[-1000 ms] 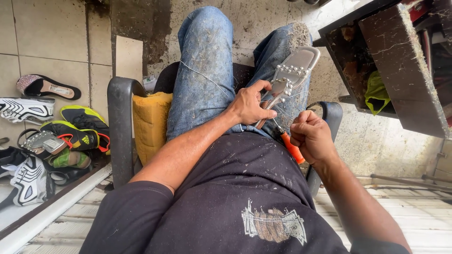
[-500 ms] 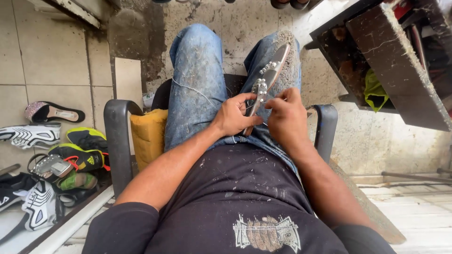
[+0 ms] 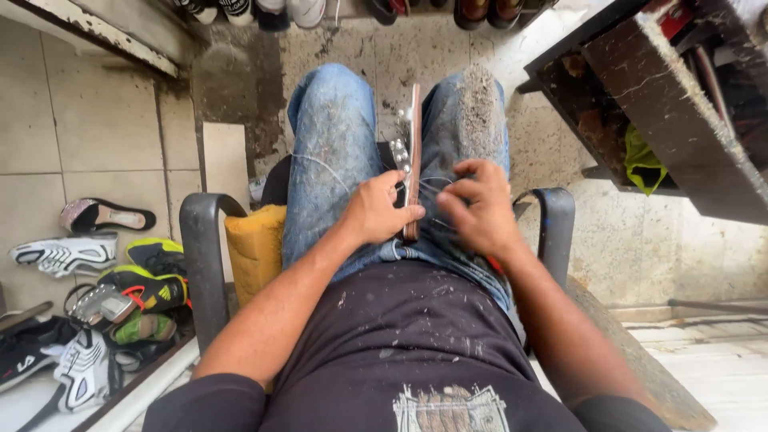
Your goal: Hand-sewing the sole of a shoe using a stitching awl and thread
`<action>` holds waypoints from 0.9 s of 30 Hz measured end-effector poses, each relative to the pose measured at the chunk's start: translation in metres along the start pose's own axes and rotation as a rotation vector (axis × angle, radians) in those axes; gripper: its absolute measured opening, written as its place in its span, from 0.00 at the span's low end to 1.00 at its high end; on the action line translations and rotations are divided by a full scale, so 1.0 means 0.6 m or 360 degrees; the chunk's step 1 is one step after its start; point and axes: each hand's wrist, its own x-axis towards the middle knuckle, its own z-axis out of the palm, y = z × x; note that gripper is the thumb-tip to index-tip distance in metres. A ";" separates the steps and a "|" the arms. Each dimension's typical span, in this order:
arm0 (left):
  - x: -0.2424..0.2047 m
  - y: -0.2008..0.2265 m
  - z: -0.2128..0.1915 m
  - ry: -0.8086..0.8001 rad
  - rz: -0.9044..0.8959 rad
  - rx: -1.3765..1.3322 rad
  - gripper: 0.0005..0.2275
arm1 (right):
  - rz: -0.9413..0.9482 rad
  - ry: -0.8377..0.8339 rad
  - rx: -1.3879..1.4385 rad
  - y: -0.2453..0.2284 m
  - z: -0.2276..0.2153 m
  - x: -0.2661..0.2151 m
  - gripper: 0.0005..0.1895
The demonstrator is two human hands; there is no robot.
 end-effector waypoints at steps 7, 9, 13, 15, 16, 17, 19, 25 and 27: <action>-0.048 0.115 -0.046 -0.0173 -0.0106 0.0631 0.29 | 0.0579 0.0121 0.1554 0.033 -0.005 -0.028 0.09; -0.051 0.124 -0.047 -0.0242 -0.0137 0.0756 0.28 | 0.0442 0.0111 0.1991 0.030 0.002 -0.032 0.10; -0.072 0.097 -0.044 -0.0300 -0.0079 0.0779 0.28 | 0.0600 -0.0094 0.2530 0.002 -0.002 -0.048 0.06; -0.095 0.069 -0.045 0.0059 0.0282 0.0600 0.28 | 0.0604 -0.0120 0.2629 0.012 0.007 -0.050 0.09; -0.095 0.042 -0.052 0.0070 0.0290 0.0610 0.28 | 0.0585 -0.0120 0.2632 0.023 0.012 -0.041 0.09; -0.109 0.014 -0.055 0.0134 0.0387 0.0604 0.23 | 0.0582 -0.0119 0.2560 0.026 0.016 -0.049 0.10; -0.144 -0.012 -0.086 0.0188 0.0477 0.0600 0.18 | 0.0588 -0.0114 0.2492 0.038 0.026 -0.060 0.10; -0.230 -0.011 -0.222 0.0553 0.0206 0.0537 0.15 | 0.0545 -0.0120 0.2490 0.038 0.038 -0.049 0.08; -0.215 -0.019 -0.196 0.0779 0.0432 0.0317 0.03 | 0.0572 -0.0114 0.2438 0.032 0.033 -0.044 0.11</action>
